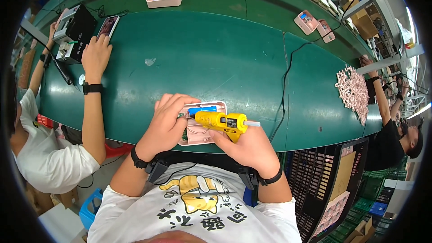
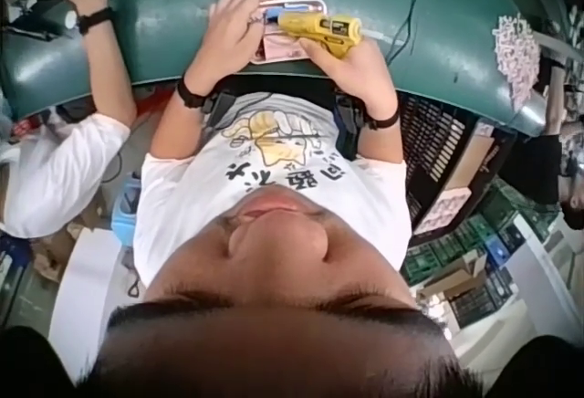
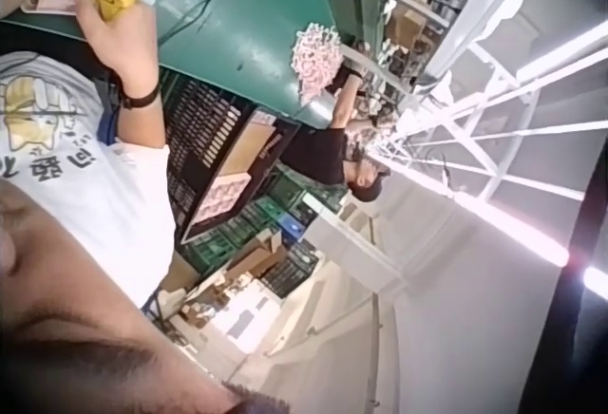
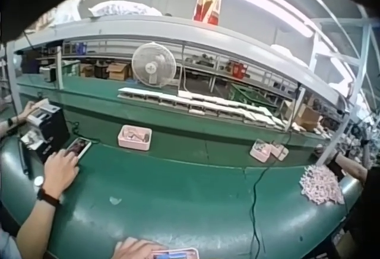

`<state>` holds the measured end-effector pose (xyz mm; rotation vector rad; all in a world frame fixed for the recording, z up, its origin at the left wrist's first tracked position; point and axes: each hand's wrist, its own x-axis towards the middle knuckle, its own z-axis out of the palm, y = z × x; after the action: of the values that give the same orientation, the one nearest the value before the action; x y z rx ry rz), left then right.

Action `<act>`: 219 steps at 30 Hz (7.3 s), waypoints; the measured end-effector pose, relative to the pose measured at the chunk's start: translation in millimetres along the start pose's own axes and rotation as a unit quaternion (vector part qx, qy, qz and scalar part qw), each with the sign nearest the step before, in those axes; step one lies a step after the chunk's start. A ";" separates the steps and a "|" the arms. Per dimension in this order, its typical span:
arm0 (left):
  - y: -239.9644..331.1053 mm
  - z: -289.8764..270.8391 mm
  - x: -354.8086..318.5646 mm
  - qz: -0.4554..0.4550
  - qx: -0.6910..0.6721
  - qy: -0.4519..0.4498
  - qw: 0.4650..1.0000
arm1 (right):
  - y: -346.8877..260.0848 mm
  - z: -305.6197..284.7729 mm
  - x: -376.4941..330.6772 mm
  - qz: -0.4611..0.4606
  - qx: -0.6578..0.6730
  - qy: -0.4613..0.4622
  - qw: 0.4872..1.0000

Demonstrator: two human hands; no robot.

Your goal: The person applies glue to the interior of a pink case, presses a battery and a motor into it, and then repeats the process for another case before fastening a wrist strap.

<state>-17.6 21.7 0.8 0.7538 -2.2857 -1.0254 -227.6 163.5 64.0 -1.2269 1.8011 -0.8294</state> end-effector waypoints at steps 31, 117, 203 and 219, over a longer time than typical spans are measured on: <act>-27.1 -41.1 105.7 -0.148 -0.139 -0.093 0.975 | 121.2 -20.3 -27.0 -0.096 0.416 0.209 0.880; 19.5 -39.7 47.4 0.088 0.274 -0.078 0.955 | 95.6 -14.7 -26.7 -0.108 0.385 0.153 0.903; -36.3 -39.3 42.7 -0.066 -0.112 -0.075 0.989 | 16.4 -11.0 -2.6 0.010 0.070 0.105 0.992; -35.7 -35.8 36.2 -0.065 -0.091 -0.084 0.990 | -5.6 -13.1 -8.6 0.061 0.015 0.088 0.994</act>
<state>-10.4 -40.1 1.8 0.7730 -2.2643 -1.3843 -234.7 170.9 77.1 -1.0395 1.9765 -0.9151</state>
